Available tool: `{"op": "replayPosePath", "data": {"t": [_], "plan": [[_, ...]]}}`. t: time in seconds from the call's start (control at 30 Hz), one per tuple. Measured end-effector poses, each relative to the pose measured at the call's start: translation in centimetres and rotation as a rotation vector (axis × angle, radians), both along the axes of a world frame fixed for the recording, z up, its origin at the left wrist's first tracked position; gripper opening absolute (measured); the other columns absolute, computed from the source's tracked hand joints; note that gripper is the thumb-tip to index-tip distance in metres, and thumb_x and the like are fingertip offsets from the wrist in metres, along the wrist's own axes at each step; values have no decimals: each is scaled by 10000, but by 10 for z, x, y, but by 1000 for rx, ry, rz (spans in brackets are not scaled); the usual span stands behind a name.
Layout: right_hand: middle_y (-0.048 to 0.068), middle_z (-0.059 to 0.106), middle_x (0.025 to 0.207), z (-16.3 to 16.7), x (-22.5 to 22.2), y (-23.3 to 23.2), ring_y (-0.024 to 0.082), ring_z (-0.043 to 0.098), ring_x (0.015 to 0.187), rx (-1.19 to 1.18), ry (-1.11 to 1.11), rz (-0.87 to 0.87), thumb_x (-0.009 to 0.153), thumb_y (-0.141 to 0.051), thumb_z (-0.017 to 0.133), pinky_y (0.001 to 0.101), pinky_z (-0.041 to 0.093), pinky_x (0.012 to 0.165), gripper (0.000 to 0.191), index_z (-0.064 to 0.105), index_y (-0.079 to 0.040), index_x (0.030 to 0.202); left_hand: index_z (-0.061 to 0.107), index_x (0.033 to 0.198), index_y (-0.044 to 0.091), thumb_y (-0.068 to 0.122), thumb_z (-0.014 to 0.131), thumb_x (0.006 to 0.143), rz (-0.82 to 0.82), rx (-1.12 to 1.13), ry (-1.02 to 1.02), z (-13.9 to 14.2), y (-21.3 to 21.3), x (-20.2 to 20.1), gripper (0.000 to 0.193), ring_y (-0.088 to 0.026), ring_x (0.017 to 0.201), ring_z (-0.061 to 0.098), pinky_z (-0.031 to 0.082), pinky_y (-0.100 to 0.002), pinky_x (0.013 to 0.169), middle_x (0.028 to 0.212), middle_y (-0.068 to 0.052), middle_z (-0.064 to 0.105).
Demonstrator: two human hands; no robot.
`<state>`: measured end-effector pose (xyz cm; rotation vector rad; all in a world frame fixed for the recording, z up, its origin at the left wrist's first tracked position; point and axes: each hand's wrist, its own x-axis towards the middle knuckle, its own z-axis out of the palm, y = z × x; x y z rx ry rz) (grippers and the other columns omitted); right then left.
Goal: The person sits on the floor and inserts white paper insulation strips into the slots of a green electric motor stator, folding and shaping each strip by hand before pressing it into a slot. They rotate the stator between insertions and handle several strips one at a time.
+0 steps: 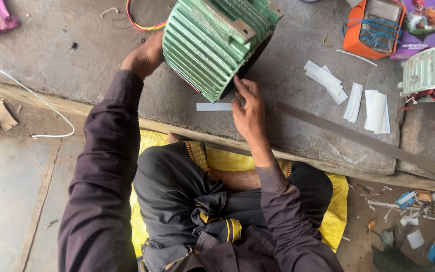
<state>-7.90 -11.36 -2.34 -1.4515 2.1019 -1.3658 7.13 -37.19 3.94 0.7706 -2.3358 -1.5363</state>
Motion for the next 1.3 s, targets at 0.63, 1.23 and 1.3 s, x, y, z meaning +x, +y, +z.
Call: {"op": "replayPosePath", "data": {"t": [0.63, 1.23, 1.3], "plan": [[137, 568, 1343, 12, 6, -4, 165, 637, 1033, -38, -45, -18, 920, 73, 547, 211, 548, 660, 576, 567, -58, 1481, 370, 1562, 58, 435, 289, 1097, -18, -63, 23, 0, 4, 9, 605, -325, 1500, 378, 343, -456, 1200, 1593, -207, 428], [121, 656, 1252, 37, -15, -7, 138, 621, 960, 29, -344, -10, 1005, 17, 484, 268, 552, 790, 416, 700, -104, 1340, 445, 1512, 40, 265, 239, 1116, 62, 138, 83, -7, 37, 15, 500, -371, 1309, 520, 420, -489, 1106, 1429, -219, 575], [110, 743, 1087, 38, -29, -19, 150, 567, 802, 88, -471, -76, 1041, -49, 560, 284, 493, 680, 283, 767, -60, 1233, 479, 1483, 36, 178, 311, 1118, 167, -54, 209, -30, 49, 11, 427, -378, 1270, 533, 412, -512, 1111, 1403, -210, 588]]}}
